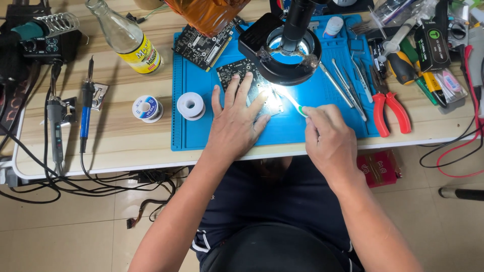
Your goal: Cleaning a circuit board with a swab and then soldering components using a soldering iron at a repair station.
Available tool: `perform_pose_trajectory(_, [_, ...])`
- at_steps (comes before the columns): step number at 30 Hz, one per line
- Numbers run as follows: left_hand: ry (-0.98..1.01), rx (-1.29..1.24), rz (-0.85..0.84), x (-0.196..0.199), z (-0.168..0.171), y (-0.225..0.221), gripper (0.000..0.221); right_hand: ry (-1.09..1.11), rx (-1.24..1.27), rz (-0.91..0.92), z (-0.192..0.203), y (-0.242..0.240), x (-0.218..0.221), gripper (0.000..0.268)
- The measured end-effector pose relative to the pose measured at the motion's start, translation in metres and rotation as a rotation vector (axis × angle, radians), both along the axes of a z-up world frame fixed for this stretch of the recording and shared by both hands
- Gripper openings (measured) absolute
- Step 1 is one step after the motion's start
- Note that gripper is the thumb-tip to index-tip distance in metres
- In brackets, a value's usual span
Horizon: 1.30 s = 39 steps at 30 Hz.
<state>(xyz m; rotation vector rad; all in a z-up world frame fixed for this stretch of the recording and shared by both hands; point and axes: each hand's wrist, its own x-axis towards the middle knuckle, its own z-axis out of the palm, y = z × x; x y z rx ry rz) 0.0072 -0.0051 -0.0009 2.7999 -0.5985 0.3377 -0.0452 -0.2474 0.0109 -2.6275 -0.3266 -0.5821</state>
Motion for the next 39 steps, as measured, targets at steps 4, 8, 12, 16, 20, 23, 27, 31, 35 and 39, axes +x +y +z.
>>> perform_pose_trajectory(4, [0.004,0.001,-0.003,0.001,0.000,-0.001,0.046,0.004,-0.002,0.011,-0.001,0.000,0.000,0.021])
perform_pose_trajectory(8, [-0.005,0.016,0.001,0.001,-0.002,-0.001,0.046,-0.001,-0.004,-0.010,0.000,-0.005,0.004,0.021])
perform_pose_trajectory(12, [-0.010,0.006,0.000,0.000,0.000,-0.001,0.046,-0.027,-0.004,-0.016,-0.006,-0.009,0.006,0.023])
perform_pose_trajectory(16, [-0.061,-0.002,-0.019,-0.001,0.005,0.000,0.044,-0.058,-0.016,-0.038,-0.012,-0.009,0.008,0.026])
perform_pose_trajectory(20, [-0.051,-0.015,-0.012,0.002,0.006,0.001,0.044,-0.031,0.020,-0.064,-0.012,-0.002,0.009,0.027])
perform_pose_trajectory(23, [-0.008,-0.016,-0.007,-0.001,0.009,-0.001,0.045,-0.035,-0.015,-0.089,-0.017,-0.006,0.008,0.024])
perform_pose_trajectory(27, [0.052,-0.017,-0.004,-0.003,0.016,-0.001,0.046,-0.058,-0.016,-0.100,-0.016,-0.011,0.009,0.023])
perform_pose_trajectory(31, [0.053,-0.013,0.003,-0.003,0.018,-0.001,0.047,-0.028,0.030,-0.057,-0.013,0.001,0.007,0.022])
perform_pose_trajectory(35, [0.065,-0.021,0.003,-0.004,0.019,-0.001,0.048,-0.054,-0.022,-0.088,-0.015,-0.003,0.009,0.023])
perform_pose_trajectory(39, [0.054,-0.015,-0.001,-0.002,0.014,-0.001,0.048,-0.024,0.014,-0.074,-0.013,0.004,0.004,0.022])
